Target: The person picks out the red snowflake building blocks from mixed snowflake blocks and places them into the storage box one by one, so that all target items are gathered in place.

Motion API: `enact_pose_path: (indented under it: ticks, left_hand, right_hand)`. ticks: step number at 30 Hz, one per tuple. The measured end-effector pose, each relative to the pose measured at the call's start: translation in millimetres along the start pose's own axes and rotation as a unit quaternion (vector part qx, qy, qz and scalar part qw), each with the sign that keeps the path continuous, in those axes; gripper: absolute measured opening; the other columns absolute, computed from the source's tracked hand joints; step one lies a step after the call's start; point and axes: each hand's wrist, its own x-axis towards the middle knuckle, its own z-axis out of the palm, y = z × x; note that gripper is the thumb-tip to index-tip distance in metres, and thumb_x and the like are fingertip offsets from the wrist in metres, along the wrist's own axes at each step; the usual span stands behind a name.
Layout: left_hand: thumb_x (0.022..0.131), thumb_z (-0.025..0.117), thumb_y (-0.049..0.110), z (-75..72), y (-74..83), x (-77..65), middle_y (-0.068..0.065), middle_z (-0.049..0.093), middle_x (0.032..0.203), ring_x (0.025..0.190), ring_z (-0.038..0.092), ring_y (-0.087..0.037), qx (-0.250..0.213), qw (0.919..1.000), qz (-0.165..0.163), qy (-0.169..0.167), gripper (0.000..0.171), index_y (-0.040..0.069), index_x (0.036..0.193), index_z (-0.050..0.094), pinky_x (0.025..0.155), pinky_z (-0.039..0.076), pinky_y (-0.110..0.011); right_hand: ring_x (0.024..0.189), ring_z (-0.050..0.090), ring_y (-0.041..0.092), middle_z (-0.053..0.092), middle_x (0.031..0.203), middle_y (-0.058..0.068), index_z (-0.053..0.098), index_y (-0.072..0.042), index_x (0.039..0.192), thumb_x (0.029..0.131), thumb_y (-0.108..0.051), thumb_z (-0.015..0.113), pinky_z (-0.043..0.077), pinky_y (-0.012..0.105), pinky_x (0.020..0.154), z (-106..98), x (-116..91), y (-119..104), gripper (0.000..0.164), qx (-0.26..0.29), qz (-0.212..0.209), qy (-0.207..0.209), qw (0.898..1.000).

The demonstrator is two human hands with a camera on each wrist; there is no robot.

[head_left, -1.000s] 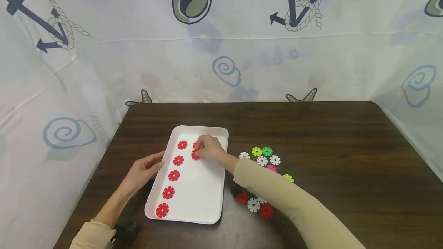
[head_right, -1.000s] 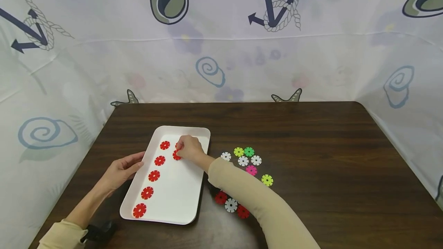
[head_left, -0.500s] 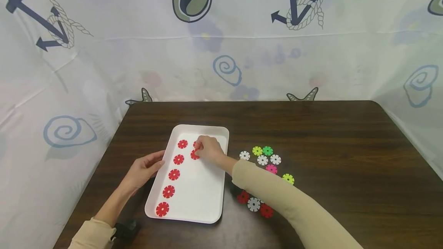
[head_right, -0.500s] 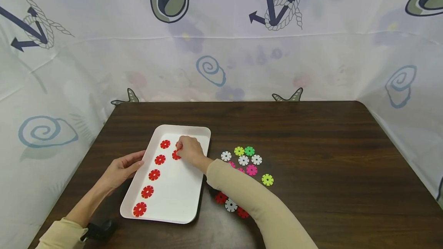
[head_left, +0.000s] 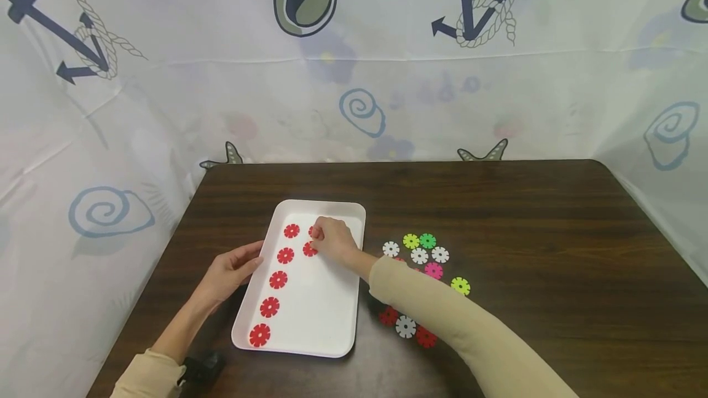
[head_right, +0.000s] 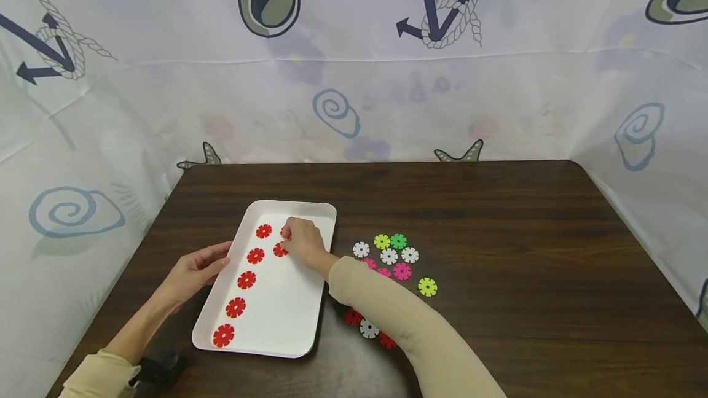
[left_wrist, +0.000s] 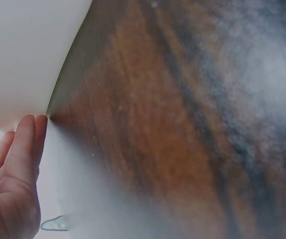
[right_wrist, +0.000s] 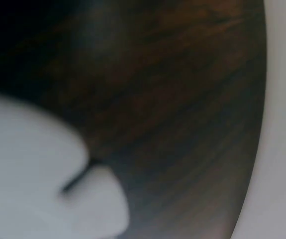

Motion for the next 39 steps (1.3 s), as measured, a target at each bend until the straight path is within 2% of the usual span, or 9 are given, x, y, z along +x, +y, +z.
enact_pose_path:
  ticks: [6, 12, 16, 20, 30, 39]
  left_hand:
    - [0.093, 0.059, 0.028, 0.7, -0.3, -0.8, -0.024, 0.055, 0.129, 0.109, 0.062, -0.033, 0.001, 1.0, 0.006, 0.0, 0.057, 0.001, 0.14, 0.041, 0.09, 0.051, -0.037]
    - [0.093, 0.059, 0.026, 1.1, -0.3, -1.3, -0.024, 0.055, 0.129, 0.108, 0.062, -0.033, 0.003, 0.9999, 0.011, 0.002, 0.055, 0.0, 0.139, 0.042, 0.089, 0.052, -0.037]
    - [0.094, 0.058, 0.024, 1.8, -0.3, -0.9, -0.025, 0.055, 0.128, 0.108, 0.062, -0.034, 0.001, 1.0, 0.01, 0.002, 0.053, 0.0, 0.139, 0.043, 0.088, 0.053, -0.036]
    - [0.094, 0.058, 0.023, 2.0, -0.1, -0.2, -0.026, 0.055, 0.128, 0.108, 0.062, -0.035, 0.002, 1.0, 0.006, 0.003, 0.052, -0.001, 0.138, 0.043, 0.087, 0.053, -0.036]
    - [0.093, 0.058, 0.025, 3.4, -1.6, -0.1, -0.025, 0.054, 0.129, 0.107, 0.062, -0.033, 0.004, 1.0, 0.004, 0.005, 0.055, 0.0, 0.139, 0.042, 0.087, 0.054, -0.035]
    - [0.094, 0.058, 0.023, 2.9, -1.5, 0.8, -0.026, 0.054, 0.129, 0.107, 0.062, -0.035, 0.001, 0.9999, 0.012, 0.006, 0.054, -0.001, 0.139, 0.042, 0.086, 0.054, -0.035]
  right_hand:
    - [0.07, 0.051, 0.011, 0.059, 0.076, 0.001, 0.062, -0.007, 0.087, 0.085, -0.008, 0.068, 0.046, 0.016, 0.063, -5.8, -1.6, 2.5, 0.006, 0.012, -0.003, 0.003, 1.0]
    - [0.062, 0.049, 0.01, 0.055, 0.072, 0.002, 0.064, -0.004, 0.087, 0.084, -0.004, 0.067, 0.042, 0.016, 0.053, -20.3, -8.7, 4.0, 0.004, 0.042, -0.028, 0.0, 0.999]
    - [0.059, 0.053, 0.011, 0.055, 0.074, 0.003, 0.064, -0.004, 0.092, 0.085, -0.005, 0.068, 0.048, 0.017, 0.052, -33.7, -19.4, 3.7, 0.008, 0.084, -0.026, -0.015, 0.996]
    - [0.064, 0.055, 0.013, 0.056, 0.077, 0.004, 0.063, -0.005, 0.095, 0.085, -0.008, 0.069, 0.054, 0.021, 0.057, -47.9, -31.9, 6.6, 0.012, 0.11, -0.029, -0.021, 0.993]
    - [0.065, 0.057, 0.015, 0.059, 0.077, 0.005, 0.064, -0.003, 0.096, 0.084, -0.007, 0.068, 0.057, 0.026, 0.06, -81.3, -65.4, 33.4, 0.013, 0.148, -0.033, -0.016, 0.988]
    - [0.066, 0.054, 0.016, 0.061, 0.079, 0.004, 0.064, -0.005, 0.097, 0.085, -0.01, 0.069, 0.05, 0.022, 0.058, -105.1, -96.7, 58.0, 0.014, 0.136, -0.008, -0.012, 0.991]
